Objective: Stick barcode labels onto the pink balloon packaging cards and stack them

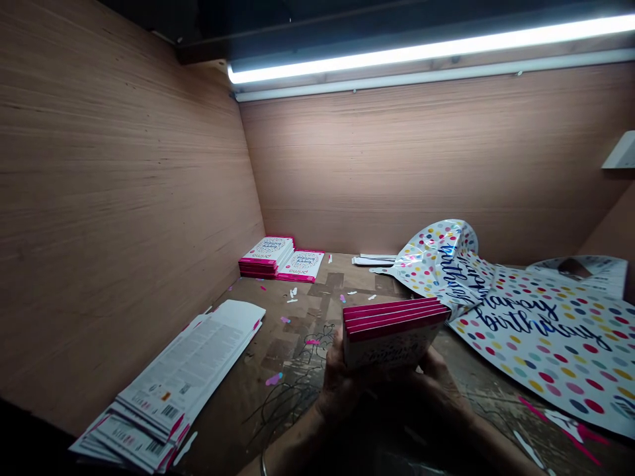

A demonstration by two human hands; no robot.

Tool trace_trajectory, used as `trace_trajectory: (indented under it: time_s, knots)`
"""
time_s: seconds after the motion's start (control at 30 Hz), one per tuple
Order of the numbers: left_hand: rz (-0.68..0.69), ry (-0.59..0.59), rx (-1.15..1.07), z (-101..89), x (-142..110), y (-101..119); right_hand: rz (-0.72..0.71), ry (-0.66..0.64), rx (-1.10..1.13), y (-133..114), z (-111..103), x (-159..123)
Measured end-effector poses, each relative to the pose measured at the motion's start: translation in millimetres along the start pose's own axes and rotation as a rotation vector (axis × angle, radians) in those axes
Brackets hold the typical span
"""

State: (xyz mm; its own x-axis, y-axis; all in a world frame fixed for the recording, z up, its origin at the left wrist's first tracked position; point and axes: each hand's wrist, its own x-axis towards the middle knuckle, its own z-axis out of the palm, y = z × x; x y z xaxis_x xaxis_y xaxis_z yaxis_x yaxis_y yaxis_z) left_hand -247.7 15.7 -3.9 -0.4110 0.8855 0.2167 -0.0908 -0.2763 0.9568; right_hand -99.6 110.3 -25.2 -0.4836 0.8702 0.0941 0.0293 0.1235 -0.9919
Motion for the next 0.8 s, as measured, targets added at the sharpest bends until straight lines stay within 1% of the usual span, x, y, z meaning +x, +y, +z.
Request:
trace_trajectory:
  time_s: [0.1,0.23,0.4,0.67,0.8]
  knots:
    - [0.023,-0.015,-0.004,0.7,1.0,3.1,0.013,-0.011,0.018,2.8,0.0,0.1]
    - [0.021,-0.020,-0.024,1.9,2.0,5.5,0.002,-0.018,0.052,4.4,0.4,-0.3]
    - [0.013,0.000,-0.020,1.9,0.5,3.2,-0.005,-0.013,0.054,3.7,0.8,-1.5]
    - [-0.003,0.013,-0.008,0.8,1.4,1.8,-0.032,0.024,0.041,14.0,0.7,1.2]
    - [-0.039,0.012,-0.006,-0.8,1.2,-1.4,-0.020,0.013,0.053,12.4,1.3,0.8]
